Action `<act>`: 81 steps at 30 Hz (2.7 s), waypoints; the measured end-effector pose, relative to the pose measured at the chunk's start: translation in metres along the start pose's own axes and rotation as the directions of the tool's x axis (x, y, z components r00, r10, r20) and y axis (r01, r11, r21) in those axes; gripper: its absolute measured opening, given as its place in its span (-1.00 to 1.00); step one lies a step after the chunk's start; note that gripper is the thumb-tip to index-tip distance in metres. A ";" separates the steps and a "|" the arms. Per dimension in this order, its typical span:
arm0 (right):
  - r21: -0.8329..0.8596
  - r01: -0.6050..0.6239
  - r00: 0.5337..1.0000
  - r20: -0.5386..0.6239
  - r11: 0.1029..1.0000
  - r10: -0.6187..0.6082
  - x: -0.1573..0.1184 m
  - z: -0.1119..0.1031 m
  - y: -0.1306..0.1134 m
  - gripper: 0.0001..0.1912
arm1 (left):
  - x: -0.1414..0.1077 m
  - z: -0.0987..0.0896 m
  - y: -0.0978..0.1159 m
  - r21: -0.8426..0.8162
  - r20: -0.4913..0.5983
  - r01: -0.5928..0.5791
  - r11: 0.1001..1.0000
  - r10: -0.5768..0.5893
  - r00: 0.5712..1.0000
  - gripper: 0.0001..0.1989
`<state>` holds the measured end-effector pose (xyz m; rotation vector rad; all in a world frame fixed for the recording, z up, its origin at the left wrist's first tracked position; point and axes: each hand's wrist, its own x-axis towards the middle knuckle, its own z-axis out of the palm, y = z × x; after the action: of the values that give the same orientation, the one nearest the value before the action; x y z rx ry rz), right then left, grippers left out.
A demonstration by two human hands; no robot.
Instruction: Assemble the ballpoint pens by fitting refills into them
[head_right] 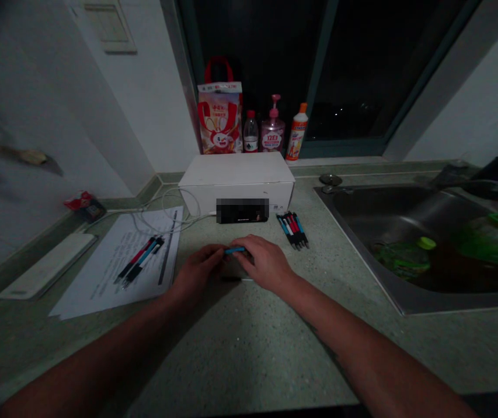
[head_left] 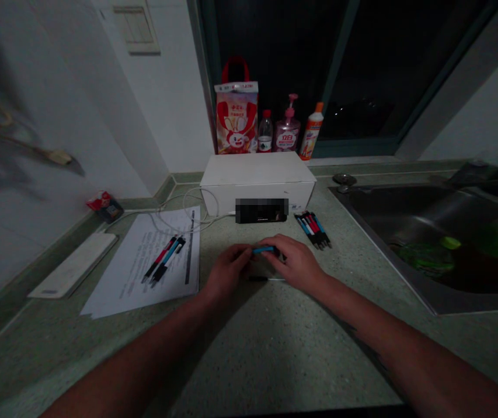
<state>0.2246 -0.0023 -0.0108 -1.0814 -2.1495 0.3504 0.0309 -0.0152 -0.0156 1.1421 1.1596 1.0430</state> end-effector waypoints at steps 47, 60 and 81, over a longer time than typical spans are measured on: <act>-0.326 -0.198 0.977 0.008 0.924 0.213 -0.001 0.002 0.027 -0.82 | 0.019 -0.029 -0.007 0.798 0.275 -0.406 0.446 0.330 0.903 -0.66; -0.312 -0.180 0.973 0.079 0.933 0.215 0.000 0.005 0.024 -0.84 | 0.016 -0.024 -0.001 0.859 0.306 -0.412 0.304 0.341 0.889 -0.80; -0.226 0.121 0.975 0.211 0.967 -0.072 0.002 -0.006 -0.003 -0.77 | 0.001 -0.017 0.000 0.725 0.317 -0.507 0.466 0.427 0.847 -0.85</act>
<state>0.2263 -0.0028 -0.0042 -1.1056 -2.4651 0.1642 0.0143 -0.0118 -0.0161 2.3246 1.2995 0.8394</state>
